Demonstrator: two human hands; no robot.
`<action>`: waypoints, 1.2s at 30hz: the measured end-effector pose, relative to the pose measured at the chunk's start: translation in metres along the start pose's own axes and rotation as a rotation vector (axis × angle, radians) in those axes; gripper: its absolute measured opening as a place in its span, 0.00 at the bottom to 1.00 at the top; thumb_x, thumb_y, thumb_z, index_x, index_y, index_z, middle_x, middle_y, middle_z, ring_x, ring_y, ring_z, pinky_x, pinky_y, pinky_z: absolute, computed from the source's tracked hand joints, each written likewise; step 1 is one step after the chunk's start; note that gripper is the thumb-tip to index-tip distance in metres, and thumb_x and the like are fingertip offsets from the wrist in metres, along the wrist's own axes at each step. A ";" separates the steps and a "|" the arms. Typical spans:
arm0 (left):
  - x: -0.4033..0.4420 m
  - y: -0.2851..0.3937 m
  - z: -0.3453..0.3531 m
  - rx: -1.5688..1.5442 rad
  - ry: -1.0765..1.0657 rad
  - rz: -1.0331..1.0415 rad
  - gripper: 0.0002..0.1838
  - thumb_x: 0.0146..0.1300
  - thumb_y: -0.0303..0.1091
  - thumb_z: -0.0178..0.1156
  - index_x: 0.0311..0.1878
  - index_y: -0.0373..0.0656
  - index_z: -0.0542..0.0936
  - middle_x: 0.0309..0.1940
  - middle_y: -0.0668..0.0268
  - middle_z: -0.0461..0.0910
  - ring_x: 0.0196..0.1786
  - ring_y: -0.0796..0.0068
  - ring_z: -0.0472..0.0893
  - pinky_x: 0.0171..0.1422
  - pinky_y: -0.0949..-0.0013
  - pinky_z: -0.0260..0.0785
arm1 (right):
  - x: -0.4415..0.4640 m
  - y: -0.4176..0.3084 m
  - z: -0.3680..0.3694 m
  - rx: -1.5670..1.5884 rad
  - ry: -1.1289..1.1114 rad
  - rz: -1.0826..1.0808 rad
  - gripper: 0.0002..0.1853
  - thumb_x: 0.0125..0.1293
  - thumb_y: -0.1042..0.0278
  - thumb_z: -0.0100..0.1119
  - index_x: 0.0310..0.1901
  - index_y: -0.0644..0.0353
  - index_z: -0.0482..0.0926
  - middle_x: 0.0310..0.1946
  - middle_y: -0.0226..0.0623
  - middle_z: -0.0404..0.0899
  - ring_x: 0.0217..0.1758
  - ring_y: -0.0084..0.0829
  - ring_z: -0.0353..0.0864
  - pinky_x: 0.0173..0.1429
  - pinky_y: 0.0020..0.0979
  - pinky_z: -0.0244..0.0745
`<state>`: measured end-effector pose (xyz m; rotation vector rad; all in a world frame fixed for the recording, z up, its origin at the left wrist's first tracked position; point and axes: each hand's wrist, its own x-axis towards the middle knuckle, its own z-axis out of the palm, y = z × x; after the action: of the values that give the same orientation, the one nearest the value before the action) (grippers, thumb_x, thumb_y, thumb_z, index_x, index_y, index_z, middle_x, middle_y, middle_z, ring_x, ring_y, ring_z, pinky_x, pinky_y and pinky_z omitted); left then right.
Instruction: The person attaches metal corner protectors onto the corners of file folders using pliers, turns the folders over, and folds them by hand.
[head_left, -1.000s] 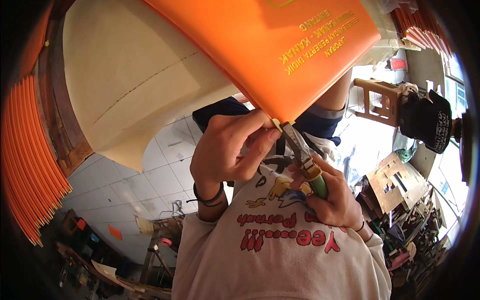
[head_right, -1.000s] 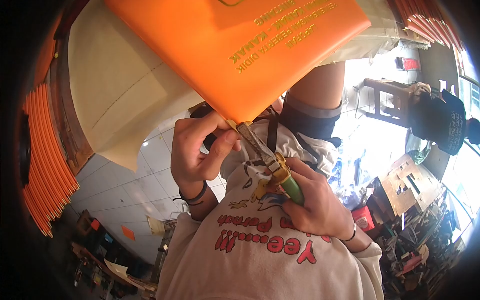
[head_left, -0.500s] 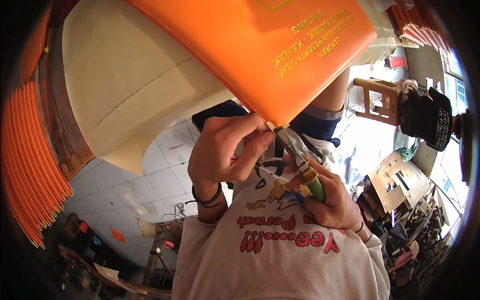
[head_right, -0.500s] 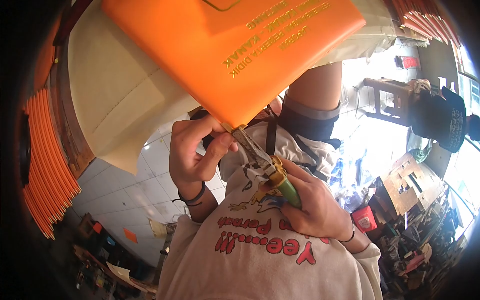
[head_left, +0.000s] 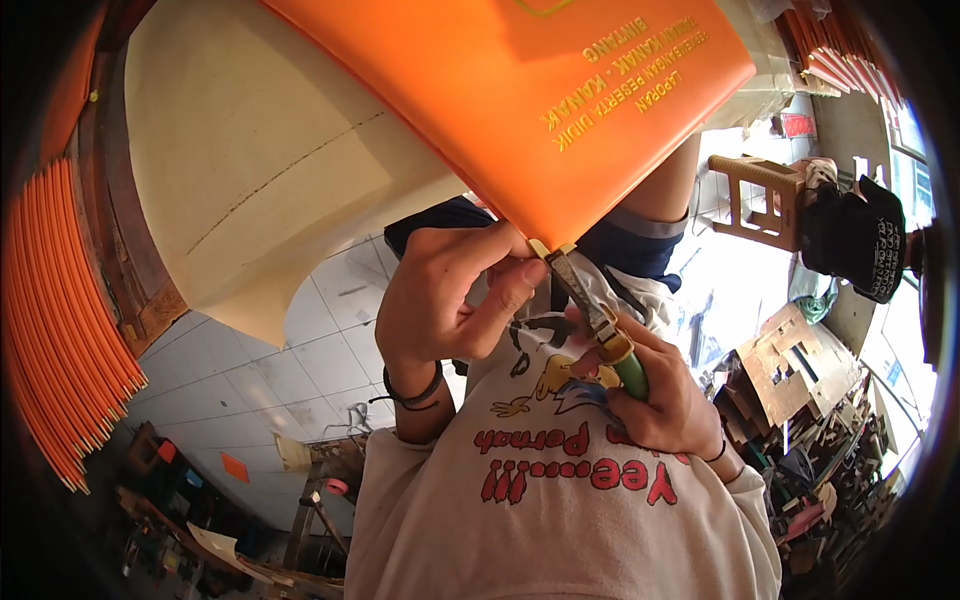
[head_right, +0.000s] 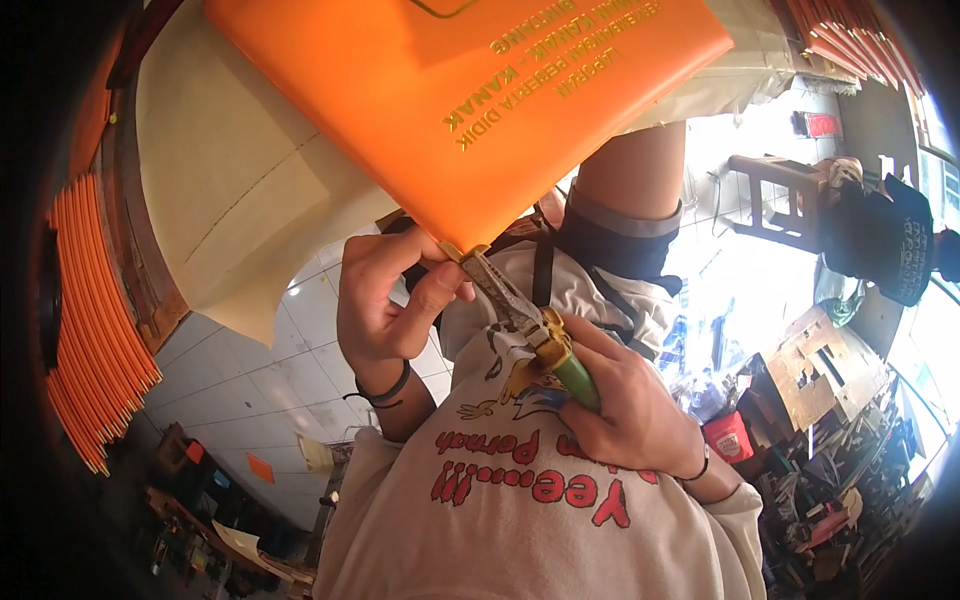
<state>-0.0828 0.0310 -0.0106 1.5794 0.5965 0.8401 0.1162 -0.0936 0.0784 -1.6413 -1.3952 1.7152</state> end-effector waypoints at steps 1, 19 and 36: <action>0.000 0.000 0.000 0.005 -0.004 0.000 0.04 0.63 0.25 0.60 0.33 0.34 0.78 0.16 0.62 0.76 0.17 0.70 0.76 0.24 0.70 0.66 | 0.000 0.001 0.000 -0.019 0.001 -0.017 0.24 0.45 0.85 0.50 0.48 0.69 0.80 0.64 0.58 0.70 0.64 0.52 0.76 0.67 0.41 0.70; 0.003 0.002 -0.004 0.066 -0.035 0.024 0.04 0.61 0.25 0.61 0.33 0.34 0.79 0.18 0.60 0.76 0.18 0.67 0.76 0.24 0.68 0.66 | -0.002 0.002 0.001 0.014 0.013 0.045 0.18 0.46 0.86 0.49 0.42 0.69 0.77 0.59 0.53 0.74 0.60 0.49 0.79 0.64 0.40 0.73; 0.003 0.002 -0.007 0.031 -0.063 0.000 0.04 0.59 0.24 0.62 0.34 0.33 0.79 0.18 0.60 0.78 0.19 0.67 0.79 0.25 0.69 0.68 | 0.000 0.008 -0.003 0.043 -0.035 -0.022 0.23 0.47 0.85 0.52 0.48 0.68 0.79 0.58 0.52 0.76 0.64 0.50 0.76 0.68 0.43 0.70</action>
<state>-0.0867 0.0375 -0.0077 1.6276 0.5666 0.7821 0.1218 -0.0959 0.0724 -1.5740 -1.3779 1.7574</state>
